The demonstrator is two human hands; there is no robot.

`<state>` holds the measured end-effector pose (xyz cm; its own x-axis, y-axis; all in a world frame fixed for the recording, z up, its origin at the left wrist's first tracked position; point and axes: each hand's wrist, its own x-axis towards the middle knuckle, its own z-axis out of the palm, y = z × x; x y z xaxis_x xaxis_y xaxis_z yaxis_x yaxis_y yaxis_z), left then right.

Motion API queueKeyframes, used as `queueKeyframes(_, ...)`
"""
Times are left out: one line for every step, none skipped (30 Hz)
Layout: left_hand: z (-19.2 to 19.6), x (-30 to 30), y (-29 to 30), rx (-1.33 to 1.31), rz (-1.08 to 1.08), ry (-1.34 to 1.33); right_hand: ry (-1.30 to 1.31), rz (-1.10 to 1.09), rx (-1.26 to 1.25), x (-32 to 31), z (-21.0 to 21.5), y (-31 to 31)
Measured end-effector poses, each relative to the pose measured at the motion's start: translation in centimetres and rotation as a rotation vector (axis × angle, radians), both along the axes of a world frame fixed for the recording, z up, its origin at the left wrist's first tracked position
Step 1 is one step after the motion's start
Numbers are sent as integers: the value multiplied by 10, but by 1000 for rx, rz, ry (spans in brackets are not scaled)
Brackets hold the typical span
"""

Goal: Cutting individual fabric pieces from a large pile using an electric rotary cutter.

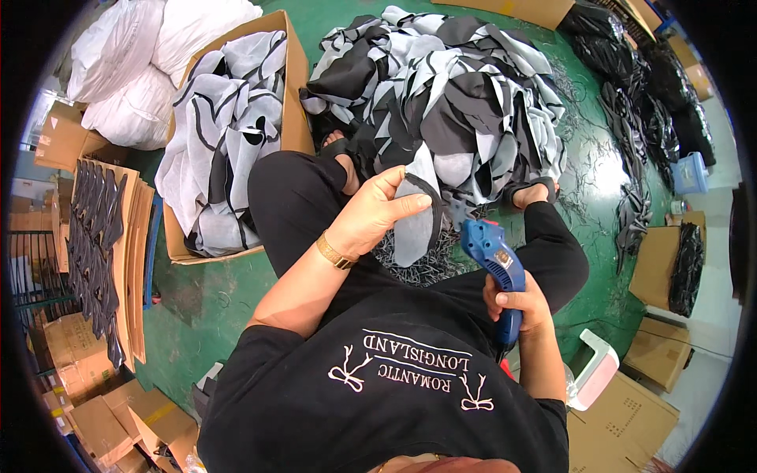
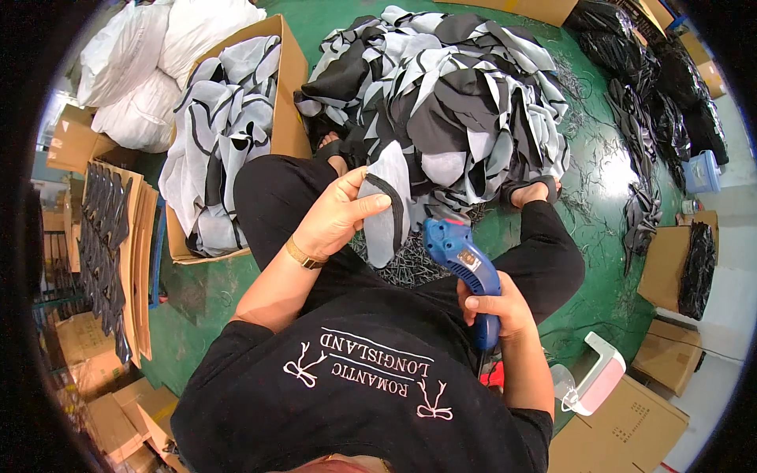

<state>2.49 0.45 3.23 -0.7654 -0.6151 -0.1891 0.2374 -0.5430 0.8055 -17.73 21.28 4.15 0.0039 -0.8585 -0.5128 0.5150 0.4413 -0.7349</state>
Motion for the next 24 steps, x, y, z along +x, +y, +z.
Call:
queueKeyframes(0, 0, 0, 18, -22, 8, -67, 25, 3, 1, -3, 1)
queueKeyframes(1, 0, 1, 41, -40, 7, -86, 39, 3, 2, -7, 1)
queueKeyframes(1, 0, 1, 35, -43, 15, -87, 40, 2, 3, -10, 2)
queueKeyframes(1, 0, 2, 73, -51, 60, -109, 43, 15, 4, -12, 2)
queueKeyframes(0, 0, 2, 113, -56, 102, -131, 47, 30, 4, -13, 2)
queueKeyframes(0, -1, 3, 110, -57, 107, -125, 56, 26, 5, -15, 2)
queueKeyframes(-2, -1, 4, 124, -50, 135, -125, 59, 25, 6, -16, 2)
queueKeyframes(-3, -2, 5, 140, -51, 166, -127, 68, 30, 7, -16, 2)
queueKeyframes(-4, -2, 6, 140, -43, 163, -129, 76, 35, 7, -16, 1)
queueKeyframes(-5, -2, 6, 140, -83, 182, -128, 75, 36, 9, -16, 2)
queueKeyframes(-6, -2, 6, 141, -124, 201, -125, 61, 46, 10, -15, 2)
queueKeyframes(-7, -2, 6, 142, -124, 202, -133, 37, 58, 12, -15, 2)
queueKeyframes(-8, -1, 6, 112, -130, 184, -122, 45, 57, 13, -15, 2)
queueKeyframes(-8, -1, 6, 86, -139, 151, -148, 43, 42, 14, -15, 2)
queueKeyframes(-9, -1, 6, 81, -138, 167, -184, 32, 27, 14, -15, 1)
queueKeyframes(-8, 0, 6, 46, -152, 129, -173, 38, 27, 15, -15, 0)
queueKeyframes(-8, 0, 6, 13, -166, 90, -198, 51, 6, 16, -15, -1)
queueKeyframes(-8, 0, 6, 13, -168, 92, -236, 56, -26, 16, -15, -3)
queueKeyframes(-7, 0, 6, -14, -174, 87, -221, 61, -14, 16, -14, -4)
queueKeyframes(-7, 0, 7, -42, -180, 81, -237, 40, -5, 15, -13, -6)
queueKeyframes(-6, -1, 7, -42, -182, 83, -253, 19, 4, 15, -12, -9)
queueKeyframes(-5, -1, 7, -74, -167, 47, -258, -1, -14, 13, -10, -13)
queueKeyframes(-4, -1, 7, -93, -152, -14, -193, -31, -21, 10, -7, -16)
queueKeyframes(-3, -1, 8, -107, -150, 12, -63, -60, -12, 7, -4, -18)
